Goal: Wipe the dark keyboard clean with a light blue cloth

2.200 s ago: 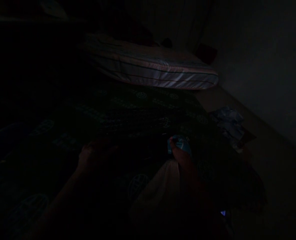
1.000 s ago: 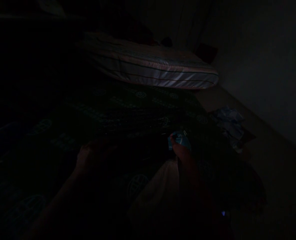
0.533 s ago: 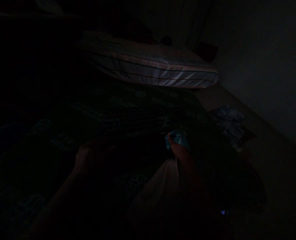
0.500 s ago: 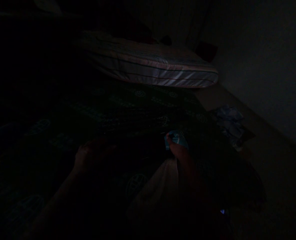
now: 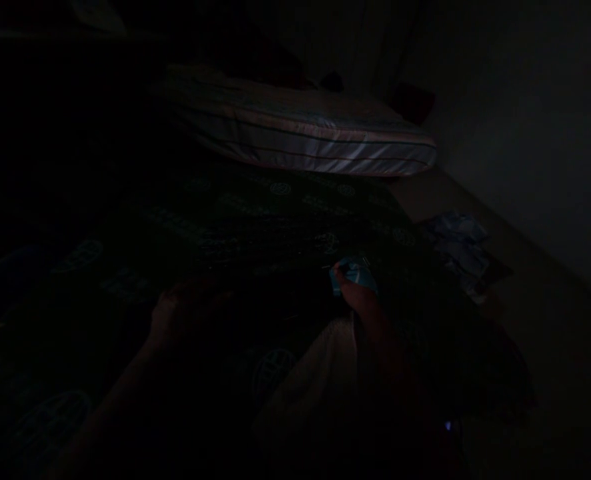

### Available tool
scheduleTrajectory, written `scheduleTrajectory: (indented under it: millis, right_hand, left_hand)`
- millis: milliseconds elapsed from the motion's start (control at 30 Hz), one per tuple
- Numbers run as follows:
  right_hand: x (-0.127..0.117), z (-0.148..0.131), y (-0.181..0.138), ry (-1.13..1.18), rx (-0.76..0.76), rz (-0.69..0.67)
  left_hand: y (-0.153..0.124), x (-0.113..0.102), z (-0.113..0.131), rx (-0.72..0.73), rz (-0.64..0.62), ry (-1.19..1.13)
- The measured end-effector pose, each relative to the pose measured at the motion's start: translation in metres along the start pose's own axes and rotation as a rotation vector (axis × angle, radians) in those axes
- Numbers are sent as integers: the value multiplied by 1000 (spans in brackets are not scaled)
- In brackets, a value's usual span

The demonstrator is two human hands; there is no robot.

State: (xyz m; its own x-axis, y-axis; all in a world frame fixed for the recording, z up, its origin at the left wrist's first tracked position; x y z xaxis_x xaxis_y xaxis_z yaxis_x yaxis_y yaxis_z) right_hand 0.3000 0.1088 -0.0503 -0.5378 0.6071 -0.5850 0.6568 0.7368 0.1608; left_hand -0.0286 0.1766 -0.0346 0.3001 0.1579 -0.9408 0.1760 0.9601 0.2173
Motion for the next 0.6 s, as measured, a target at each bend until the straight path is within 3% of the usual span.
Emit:
scheduleTrajectory:
  millis: [167,333,600]
  right_hand:
    - [0,2,0,-5,-13,-9]
    - [-9,3,1,-43,75,24]
    - [-23,8,-11,-86,76,-49]
  left_hand:
    - [1,-3,2,-11,-13,-4]
    - [2,1,-1,6,6,-5]
    - [2,1,-2,14,10,8]
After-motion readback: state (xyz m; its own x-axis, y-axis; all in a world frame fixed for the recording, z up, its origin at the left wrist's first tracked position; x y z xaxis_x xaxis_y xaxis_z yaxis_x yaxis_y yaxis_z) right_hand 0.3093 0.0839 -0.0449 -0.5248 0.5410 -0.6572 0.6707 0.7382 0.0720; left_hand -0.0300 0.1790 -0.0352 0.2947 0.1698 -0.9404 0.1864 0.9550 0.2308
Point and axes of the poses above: each hand's wrist, its own y-axis towards the middle knuckle, its own x-axis out of the palm, z = x × y, the point moved 2 cm from there along y, towards the middle knuckle, and after that the axes turned 12 degrees about z, right-handed, at the moved point
